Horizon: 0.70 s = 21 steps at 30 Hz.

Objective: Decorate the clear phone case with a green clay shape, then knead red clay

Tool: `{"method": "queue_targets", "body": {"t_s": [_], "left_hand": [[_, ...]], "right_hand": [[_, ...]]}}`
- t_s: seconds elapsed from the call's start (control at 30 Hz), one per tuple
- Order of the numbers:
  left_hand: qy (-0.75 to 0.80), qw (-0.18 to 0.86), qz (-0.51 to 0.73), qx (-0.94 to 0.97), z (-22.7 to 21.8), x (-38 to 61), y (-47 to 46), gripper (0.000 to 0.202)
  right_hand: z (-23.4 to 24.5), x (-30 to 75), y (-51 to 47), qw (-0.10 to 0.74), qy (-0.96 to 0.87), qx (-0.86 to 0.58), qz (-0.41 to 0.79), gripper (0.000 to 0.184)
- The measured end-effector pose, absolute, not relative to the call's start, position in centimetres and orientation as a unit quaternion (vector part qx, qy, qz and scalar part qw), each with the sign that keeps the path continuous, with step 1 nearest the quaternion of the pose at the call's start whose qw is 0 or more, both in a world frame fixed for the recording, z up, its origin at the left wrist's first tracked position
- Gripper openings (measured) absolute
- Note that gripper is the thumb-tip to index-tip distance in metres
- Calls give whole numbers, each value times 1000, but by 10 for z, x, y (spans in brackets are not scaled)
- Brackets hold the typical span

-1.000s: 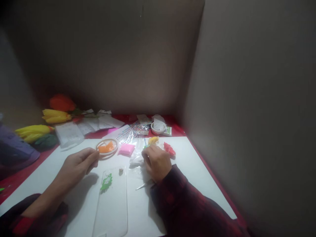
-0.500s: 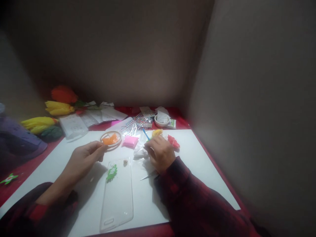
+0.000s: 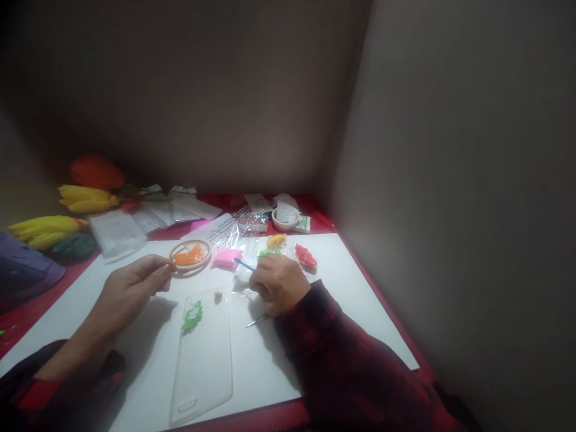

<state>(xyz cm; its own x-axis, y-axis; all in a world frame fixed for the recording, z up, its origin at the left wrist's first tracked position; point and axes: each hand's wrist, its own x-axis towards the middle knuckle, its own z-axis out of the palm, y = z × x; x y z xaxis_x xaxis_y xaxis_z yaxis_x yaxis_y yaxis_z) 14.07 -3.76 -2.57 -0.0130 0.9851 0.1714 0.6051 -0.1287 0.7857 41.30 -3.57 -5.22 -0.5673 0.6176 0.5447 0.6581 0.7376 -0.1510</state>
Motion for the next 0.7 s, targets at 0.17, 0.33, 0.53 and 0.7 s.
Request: {"method": "queue_targets", "body": {"t_s": [0.17, 0.33, 0.53, 0.7], "left_hand": [[596, 262, 398, 646, -22, 143, -38, 25], [597, 261, 414, 635, -21, 143, -38, 25], [597, 261, 419, 633, -21, 144, -38, 23], [603, 251, 419, 631, -21, 144, -37, 22]], "right_hand": [[-61, 411, -37, 264, -895, -358, -45, 14], [-73, 406, -36, 230, -901, -361, -62, 14], [-75, 400, -39, 211, -900, -373, -77, 18], [-68, 403, -39, 229, -896, -375, -56, 9]]}}
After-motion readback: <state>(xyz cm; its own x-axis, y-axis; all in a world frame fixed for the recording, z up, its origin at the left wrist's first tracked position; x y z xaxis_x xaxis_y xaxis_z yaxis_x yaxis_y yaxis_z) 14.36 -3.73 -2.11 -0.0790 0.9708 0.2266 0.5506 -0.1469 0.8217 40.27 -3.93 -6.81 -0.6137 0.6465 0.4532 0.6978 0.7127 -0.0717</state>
